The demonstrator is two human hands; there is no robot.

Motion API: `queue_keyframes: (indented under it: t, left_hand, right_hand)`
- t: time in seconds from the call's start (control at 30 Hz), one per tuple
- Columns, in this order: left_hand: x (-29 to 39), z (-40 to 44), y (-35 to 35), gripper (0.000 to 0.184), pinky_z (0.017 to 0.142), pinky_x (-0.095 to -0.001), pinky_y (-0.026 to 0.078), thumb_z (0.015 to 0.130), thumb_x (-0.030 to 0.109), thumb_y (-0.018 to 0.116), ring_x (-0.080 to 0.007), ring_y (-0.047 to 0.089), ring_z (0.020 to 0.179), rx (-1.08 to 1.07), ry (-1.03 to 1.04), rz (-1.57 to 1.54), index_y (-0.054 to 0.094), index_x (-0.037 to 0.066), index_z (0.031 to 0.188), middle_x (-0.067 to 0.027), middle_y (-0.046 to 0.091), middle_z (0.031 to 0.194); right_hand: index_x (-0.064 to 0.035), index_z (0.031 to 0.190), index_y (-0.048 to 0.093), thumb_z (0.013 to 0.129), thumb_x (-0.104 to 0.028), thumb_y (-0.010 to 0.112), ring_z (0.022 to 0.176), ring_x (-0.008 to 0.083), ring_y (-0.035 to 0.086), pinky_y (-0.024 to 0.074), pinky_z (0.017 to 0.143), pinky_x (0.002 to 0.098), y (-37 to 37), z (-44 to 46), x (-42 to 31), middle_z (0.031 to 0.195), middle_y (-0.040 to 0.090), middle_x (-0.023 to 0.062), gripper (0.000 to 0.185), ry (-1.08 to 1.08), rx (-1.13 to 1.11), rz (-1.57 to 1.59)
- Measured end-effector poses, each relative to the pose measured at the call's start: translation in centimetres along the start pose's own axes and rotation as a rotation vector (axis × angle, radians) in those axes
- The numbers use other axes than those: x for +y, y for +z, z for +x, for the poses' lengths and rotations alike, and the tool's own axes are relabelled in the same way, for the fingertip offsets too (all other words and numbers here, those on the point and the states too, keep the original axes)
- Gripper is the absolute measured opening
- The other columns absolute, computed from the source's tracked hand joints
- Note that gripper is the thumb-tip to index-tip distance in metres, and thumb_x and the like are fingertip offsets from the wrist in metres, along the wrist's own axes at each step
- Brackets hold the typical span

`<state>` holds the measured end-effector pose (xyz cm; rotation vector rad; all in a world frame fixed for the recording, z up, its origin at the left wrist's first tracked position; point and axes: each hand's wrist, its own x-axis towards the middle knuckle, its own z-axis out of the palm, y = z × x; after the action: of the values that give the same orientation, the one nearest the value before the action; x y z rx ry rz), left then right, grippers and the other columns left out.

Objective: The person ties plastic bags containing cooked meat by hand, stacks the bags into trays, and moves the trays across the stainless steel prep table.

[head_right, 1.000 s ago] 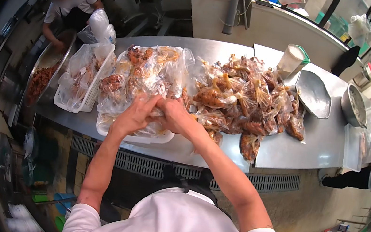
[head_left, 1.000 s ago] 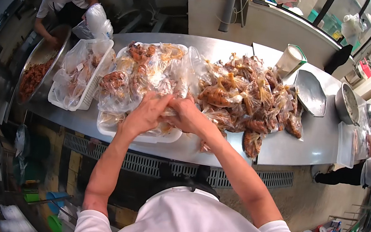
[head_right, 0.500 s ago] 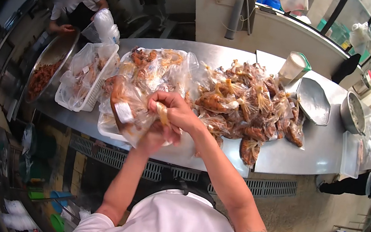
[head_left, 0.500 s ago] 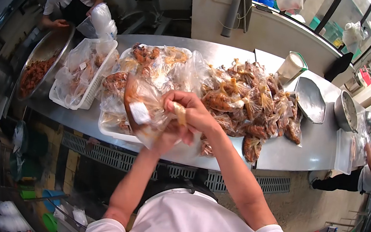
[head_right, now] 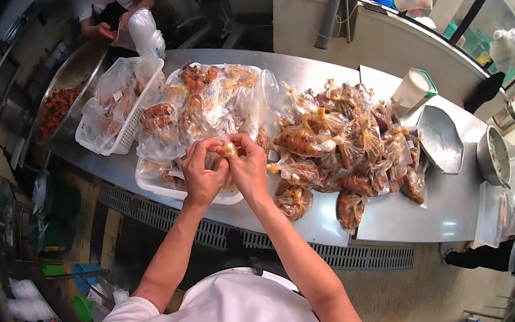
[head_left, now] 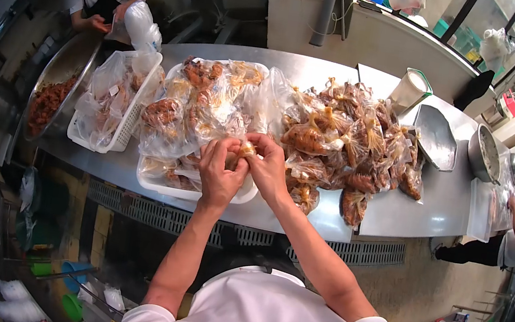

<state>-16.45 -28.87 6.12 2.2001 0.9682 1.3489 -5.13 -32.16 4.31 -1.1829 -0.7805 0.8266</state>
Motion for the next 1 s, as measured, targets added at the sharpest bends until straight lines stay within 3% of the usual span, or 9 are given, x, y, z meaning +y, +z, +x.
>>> queue_keyframes:
  t: [0.17, 0.23, 0.27, 0.37, 0.53, 0.63, 0.7, 0.83, 1.0]
  left_hand:
    - [-0.8, 0.4, -0.3, 0.021, 0.076, -0.0385, 0.050, 0.071, -0.002, 0.073, -0.0269, 0.066, 0.081, 0.050, 0.003, -0.006, 0.063, 0.004, 0.088, -0.0083, 0.067, 0.084]
    - [-1.9, 0.9, -0.4, 0.017, 0.075, -0.0324, 0.051, 0.074, -0.008, 0.069, -0.0238, 0.066, 0.080, -0.071, -0.310, -0.557, 0.062, 0.002, 0.086, -0.0098, 0.067, 0.085]
    - [-2.3, 1.0, -0.6, 0.017, 0.075, -0.0299, 0.051, 0.076, -0.011, 0.067, -0.0214, 0.066, 0.082, -0.199, -0.409, -0.675, 0.061, 0.001, 0.087, -0.0095, 0.067, 0.088]
    - [0.6, 2.0, -0.9, 0.016, 0.078, -0.0293, 0.052, 0.077, -0.010, 0.067, -0.0191, 0.066, 0.085, -0.269, -0.054, -0.174, 0.062, 0.001, 0.088, -0.0087, 0.068, 0.093]
    - [4.2, 2.1, -1.5, 0.012, 0.073, -0.0320, 0.053, 0.083, -0.001, 0.071, -0.0176, 0.066, 0.083, -0.459, -0.121, -0.291, 0.066, 0.002, 0.094, -0.0092, 0.068, 0.090]
    - [3.8, 1.6, 0.8, 0.008, 0.068, -0.0326, 0.052, 0.083, 0.001, 0.073, -0.0193, 0.066, 0.075, -0.443, -0.226, -0.274, 0.065, 0.001, 0.087, -0.0096, 0.067, 0.081]
    - [5.7, 0.6, 1.9, 0.016, 0.062, -0.0320, 0.048, 0.082, 0.005, 0.077, -0.0226, 0.061, 0.065, -0.365, 0.044, -0.240, 0.062, 0.000, 0.082, -0.0106, 0.062, 0.075]
    - [5.9, 0.3, 1.7, 0.012, 0.065, -0.0266, 0.050, 0.088, 0.006, 0.075, -0.0139, 0.062, 0.070, -0.367, -0.053, -0.491, 0.063, 0.001, 0.086, -0.0051, 0.066, 0.079]
    - [2.0, 1.8, -1.8, 0.007, 0.070, -0.0225, 0.051, 0.092, 0.005, 0.072, -0.0067, 0.061, 0.077, -0.185, -0.209, -0.540, 0.067, 0.001, 0.096, 0.0000, 0.066, 0.086]
  right_hand:
    - [0.0027, 0.096, 0.066, 0.090, -0.008, 0.072, 0.078, 0.0088, 0.058, 0.0498, 0.070, 0.0272, -1.7, -0.7, -1.0, 0.084, 0.064, 0.0032, 0.014, 0.060, -0.103, -0.156]
    - [0.0032, 0.095, 0.067, 0.091, -0.010, 0.073, 0.092, 0.0095, 0.056, 0.0498, 0.076, 0.0273, -2.6, -0.7, -2.2, 0.097, 0.060, 0.0040, 0.015, 0.007, -0.313, 0.066]
    - [0.0022, 0.097, 0.069, 0.092, -0.011, 0.072, 0.100, 0.0108, 0.054, 0.0488, 0.082, 0.0269, -3.5, -0.7, -3.0, 0.103, 0.054, 0.0037, 0.014, 0.190, -0.402, 0.205]
    - [0.0009, 0.100, 0.071, 0.091, -0.011, 0.074, 0.100, 0.0100, 0.052, 0.0487, 0.080, 0.0267, -5.3, -0.4, -2.3, 0.099, 0.053, 0.0021, 0.016, -0.002, -0.398, 0.036]
    - [0.0010, 0.095, 0.070, 0.072, -0.003, 0.083, 0.061, 0.0182, 0.061, 0.0489, 0.058, 0.0307, -5.6, -2.9, -2.4, 0.080, 0.065, 0.0081, 0.027, -0.332, 0.030, -0.419]
    - [-0.0011, 0.089, 0.069, 0.072, 0.002, 0.079, 0.064, 0.0194, 0.064, 0.0484, 0.056, 0.0313, -5.1, -4.2, -3.5, 0.079, 0.066, 0.0086, 0.020, -0.490, 0.137, -0.475]
    - [-0.0021, 0.087, 0.068, 0.072, 0.005, 0.076, 0.063, 0.0206, 0.063, 0.0488, 0.056, 0.0314, -6.1, -3.9, -2.7, 0.079, 0.066, 0.0089, 0.019, -0.491, 0.158, -0.544]
    - [-0.0035, 0.088, 0.066, 0.071, 0.011, 0.068, 0.066, 0.0222, 0.066, 0.0520, 0.058, 0.0325, -10.6, 0.0, -4.0, 0.082, 0.069, 0.0108, 0.023, -0.651, 0.233, -0.677]
    - [-0.0036, 0.101, 0.069, 0.072, -0.010, 0.079, 0.079, 0.0237, 0.072, 0.0565, 0.072, 0.0345, -20.2, 6.5, -10.4, 0.088, 0.073, 0.0130, 0.031, -0.634, 0.537, -0.822]
